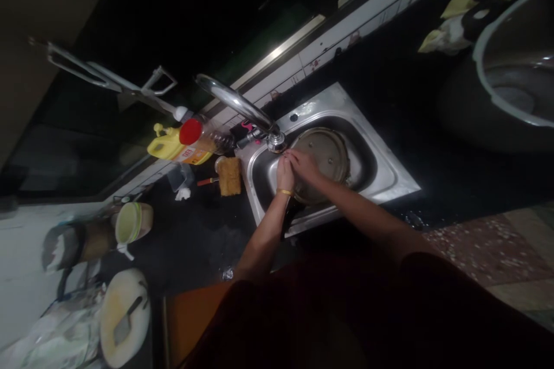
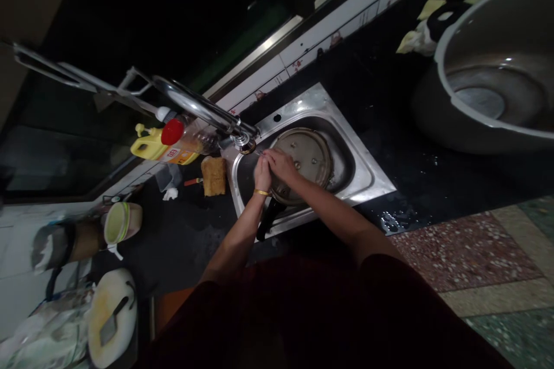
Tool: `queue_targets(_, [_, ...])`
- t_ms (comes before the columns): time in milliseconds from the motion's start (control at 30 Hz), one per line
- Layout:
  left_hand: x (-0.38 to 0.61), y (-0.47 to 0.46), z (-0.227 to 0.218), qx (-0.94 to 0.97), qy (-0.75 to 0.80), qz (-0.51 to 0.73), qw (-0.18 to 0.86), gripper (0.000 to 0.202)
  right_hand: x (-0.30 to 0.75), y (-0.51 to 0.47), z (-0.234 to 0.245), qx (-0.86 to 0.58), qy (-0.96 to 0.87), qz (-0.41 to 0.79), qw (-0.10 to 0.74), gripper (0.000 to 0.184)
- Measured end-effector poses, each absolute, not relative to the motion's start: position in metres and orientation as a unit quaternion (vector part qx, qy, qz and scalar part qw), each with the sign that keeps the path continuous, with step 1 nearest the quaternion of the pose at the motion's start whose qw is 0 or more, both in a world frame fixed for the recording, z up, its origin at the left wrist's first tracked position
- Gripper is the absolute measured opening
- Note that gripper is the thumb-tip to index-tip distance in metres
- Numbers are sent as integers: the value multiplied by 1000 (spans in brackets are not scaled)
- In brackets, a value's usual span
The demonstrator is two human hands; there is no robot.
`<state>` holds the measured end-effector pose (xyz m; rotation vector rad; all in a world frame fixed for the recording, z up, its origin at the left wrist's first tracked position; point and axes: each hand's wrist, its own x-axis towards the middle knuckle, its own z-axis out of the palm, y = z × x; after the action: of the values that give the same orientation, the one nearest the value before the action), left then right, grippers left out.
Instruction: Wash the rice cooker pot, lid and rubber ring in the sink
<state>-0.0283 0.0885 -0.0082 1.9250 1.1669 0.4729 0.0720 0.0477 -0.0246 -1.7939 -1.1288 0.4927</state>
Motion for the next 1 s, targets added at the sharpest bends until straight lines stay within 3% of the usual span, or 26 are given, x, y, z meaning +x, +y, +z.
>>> queue_targets(167, [-26, 87, -6, 784, 454, 179, 385, 42, 87, 48, -20, -787, -416, 145, 432, 40])
queue_targets(300, [-26, 85, -7, 790, 444, 183, 381, 45, 80, 46, -23, -749, -435, 186, 465, 37])
queue_targets(633, [-29, 92, -17, 785, 434, 205, 391, 43, 78, 49, -43, -684, -411, 161, 581, 29])
queue_targets(1000, [-28, 96, -20, 770, 460, 199, 396, 37, 66, 55, -48, -645, -432, 189, 601, 22])
